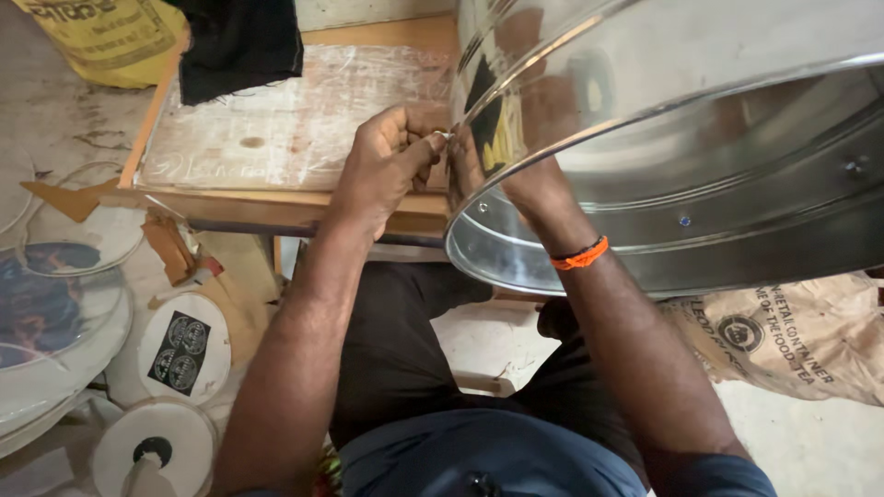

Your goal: The person uses scissors to open a plastic bag of screws and then attaches them to a large metal drum. They insert the screws into pre-drilled holes and tighten them by hand, occasionally adjusting the drum's position on a wooden workbench.

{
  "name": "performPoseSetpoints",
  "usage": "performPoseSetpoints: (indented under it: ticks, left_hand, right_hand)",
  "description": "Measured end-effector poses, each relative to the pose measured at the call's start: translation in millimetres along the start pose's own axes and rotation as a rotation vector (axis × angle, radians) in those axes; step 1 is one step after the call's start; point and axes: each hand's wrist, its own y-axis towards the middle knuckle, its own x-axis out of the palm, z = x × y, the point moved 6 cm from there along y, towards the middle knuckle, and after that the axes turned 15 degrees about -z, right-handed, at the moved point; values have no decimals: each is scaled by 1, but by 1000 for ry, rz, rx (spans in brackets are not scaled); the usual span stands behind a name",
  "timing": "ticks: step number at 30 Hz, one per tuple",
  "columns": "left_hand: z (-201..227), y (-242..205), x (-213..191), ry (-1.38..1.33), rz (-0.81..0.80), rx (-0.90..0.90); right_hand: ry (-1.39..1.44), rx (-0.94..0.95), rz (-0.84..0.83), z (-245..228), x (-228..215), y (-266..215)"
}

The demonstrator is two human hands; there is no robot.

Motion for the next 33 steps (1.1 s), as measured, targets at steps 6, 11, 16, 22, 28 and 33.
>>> performPoseSetpoints:
  ticks: [6,11,16,22,28,33]
  left_hand:
    - [-4,-1,-3,-47,-11,50]
    - [-4,-7,-4,-87,1,3]
    - [-4,-11,1,-127,23,-54]
    - [-4,-12,4,-47,87,-104]
    - [-11,-6,10,-26,80,-117]
    - [-29,-3,-10,110,205,-100]
  right_hand:
    - [243,157,-67,2,7,4]
    - [179,169,-91,-2,15,10]
    - [280,129,-104,-7,23,9]
    - [228,151,-72,-8,23,9]
    - [188,199,-6,12,19,5]
    - [287,153,-133,7,34,6]
